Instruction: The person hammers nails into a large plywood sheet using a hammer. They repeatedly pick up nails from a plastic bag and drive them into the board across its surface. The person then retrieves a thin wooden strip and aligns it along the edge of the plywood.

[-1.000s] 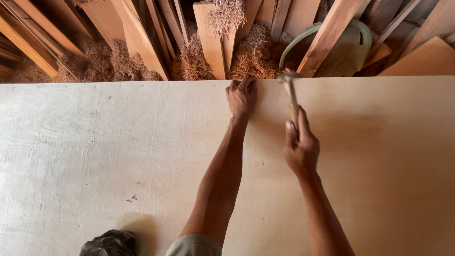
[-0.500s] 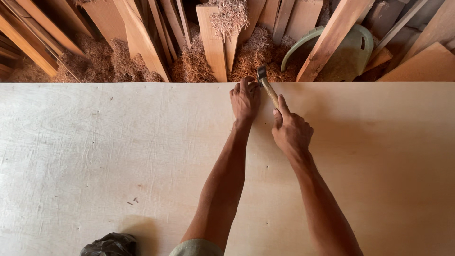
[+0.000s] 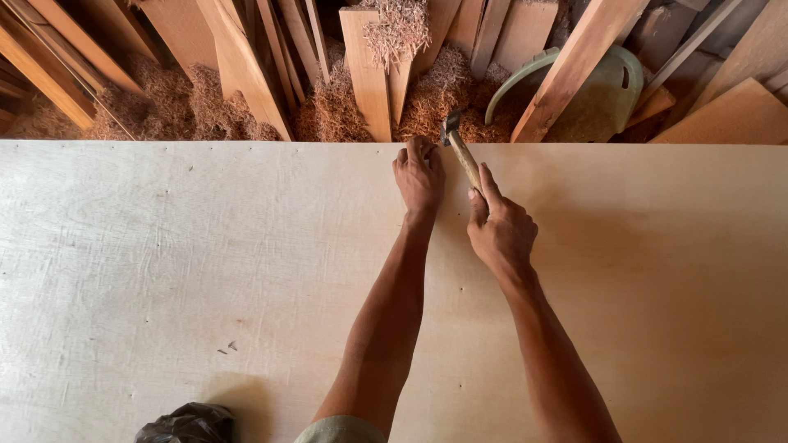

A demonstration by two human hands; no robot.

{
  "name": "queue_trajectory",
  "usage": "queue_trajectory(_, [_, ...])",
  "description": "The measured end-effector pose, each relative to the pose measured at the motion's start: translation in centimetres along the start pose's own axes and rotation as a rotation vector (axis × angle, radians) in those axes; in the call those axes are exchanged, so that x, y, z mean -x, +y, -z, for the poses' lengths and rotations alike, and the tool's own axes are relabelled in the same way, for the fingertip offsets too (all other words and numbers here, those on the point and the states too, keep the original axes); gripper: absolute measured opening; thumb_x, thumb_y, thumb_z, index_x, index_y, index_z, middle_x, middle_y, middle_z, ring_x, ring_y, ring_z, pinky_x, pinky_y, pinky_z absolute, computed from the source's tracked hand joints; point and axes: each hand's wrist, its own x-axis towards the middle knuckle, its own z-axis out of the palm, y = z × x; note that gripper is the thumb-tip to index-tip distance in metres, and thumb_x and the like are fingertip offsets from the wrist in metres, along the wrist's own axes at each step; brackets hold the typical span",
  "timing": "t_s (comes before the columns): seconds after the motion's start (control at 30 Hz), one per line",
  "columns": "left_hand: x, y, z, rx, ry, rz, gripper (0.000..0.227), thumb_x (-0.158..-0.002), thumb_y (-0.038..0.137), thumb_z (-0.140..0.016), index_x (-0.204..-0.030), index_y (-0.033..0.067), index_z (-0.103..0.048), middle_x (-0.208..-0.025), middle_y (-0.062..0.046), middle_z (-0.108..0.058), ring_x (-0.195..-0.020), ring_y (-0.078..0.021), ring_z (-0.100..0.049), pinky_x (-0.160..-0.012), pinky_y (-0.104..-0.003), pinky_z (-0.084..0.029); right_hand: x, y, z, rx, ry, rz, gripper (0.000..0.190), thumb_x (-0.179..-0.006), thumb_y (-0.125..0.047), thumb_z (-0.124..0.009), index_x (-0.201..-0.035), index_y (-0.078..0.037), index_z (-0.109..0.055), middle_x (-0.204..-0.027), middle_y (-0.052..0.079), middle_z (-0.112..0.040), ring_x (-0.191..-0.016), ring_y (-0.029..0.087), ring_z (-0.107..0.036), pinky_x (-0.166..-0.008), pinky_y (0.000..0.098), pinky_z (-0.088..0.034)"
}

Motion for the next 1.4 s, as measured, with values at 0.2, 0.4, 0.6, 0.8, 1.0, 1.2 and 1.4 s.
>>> queue_trajectory(0.2, [0.1,0.1,0.3,0.029,-0.015,-0.018,0.018,-0.098,0.013,-0.064,-0.114,0.0125,-0.056,-0.099,-0.002,-0.078,-0.1,-0.0217,-0.066,-0.094,-0.043,-0.043,-0.4,0.1,-1.2,-0.002,0.152,0.155,0.049,-0.103,-0.028,-0.06,-0.151,-0.016,-0.055,-0.076,0.015,-0.072,-0.059,0.032,-0.07,-0.052,0.0468,-0.053])
queue_trajectory(0.4, [-0.1,0.6,0.7,0.038,-0.007,-0.041,0.02,-0.096,0.014,-0.066,-0.113,0.0127,-0.056,-0.098,0.0,-0.079,-0.1,-0.022,-0.066,-0.095,-0.043,-0.042,-0.4,0.0,-1.5,0.028,0.119,0.129,0.048,-0.103,-0.031,-0.062,-0.149,-0.02,-0.056,-0.073,0.014,-0.071,-0.056,0.032,-0.069,-0.05,0.0476,-0.052])
queue_trajectory(0.6, [0.0,0.5,0.6,0.021,-0.016,-0.042,0.019,-0.097,0.015,-0.065,-0.114,0.0125,-0.057,-0.097,0.001,-0.079,-0.099,-0.0224,-0.066,-0.097,-0.043,-0.042,-0.7,-0.1,-1.4,0.098,0.001,0.032,0.052,-0.103,-0.032,-0.059,-0.152,-0.021,-0.051,-0.069,0.016,-0.068,-0.053,0.032,-0.068,-0.047,0.049,-0.05])
queue_trajectory(0.8, [-0.1,0.6,0.8,0.046,-0.057,-0.045,0.037,-0.096,0.013,-0.063,-0.131,0.0088,-0.049,-0.102,-0.001,-0.08,-0.111,-0.0243,-0.064,-0.1,-0.044,-0.039,-0.7,-1.0,-0.9,0.06,0.145,0.123,0.051,-0.105,-0.034,-0.057,-0.154,-0.021,-0.05,-0.07,0.014,-0.068,-0.055,0.033,-0.067,-0.048,0.0486,-0.049])
queue_trajectory(1.0, [-0.7,0.7,1.1,-0.01,-0.015,-0.116,0.072,-0.089,-0.001,-0.05,-0.156,-0.0048,-0.025,-0.137,-0.018,-0.065,-0.137,-0.035,-0.051,-0.122,-0.052,-0.024,-1.4,-1.1,0.0,0.25,-0.078,0.016,0.051,-0.105,-0.034,-0.057,-0.154,-0.023,-0.048,-0.057,0.01,-0.062,-0.04,0.024,-0.058,-0.038,0.0437,-0.042])
queue_trajectory(1.2, [-0.8,-0.3,0.0,-0.086,-0.179,0.0,0.079,-0.082,0.003,-0.05,-0.155,-0.0102,-0.021,-0.129,-0.017,-0.067,-0.137,-0.0327,-0.05,-0.128,-0.055,-0.011,-0.7,0.6,-2.0,0.12,0.148,0.225,0.057,-0.111,-0.034,-0.058,-0.163,-0.018,-0.039,-0.055,0.005,-0.06,-0.036,0.021,-0.051,-0.033,0.0381,-0.038])
queue_trajectory(1.4, [-0.6,-1.5,-0.8,-0.106,-0.153,-0.052,0.07,-0.089,0.003,-0.049,-0.154,-0.0083,-0.028,-0.132,-0.019,-0.067,-0.137,-0.0344,-0.053,-0.129,-0.053,-0.016,-0.7,3.0,-3.8,0.173,0.238,0.23,0.061,-0.107,-0.032,-0.06,-0.164,-0.026,-0.038,-0.069,0.009,-0.067,-0.048,0.019,-0.055,-0.042,0.0375,-0.041])
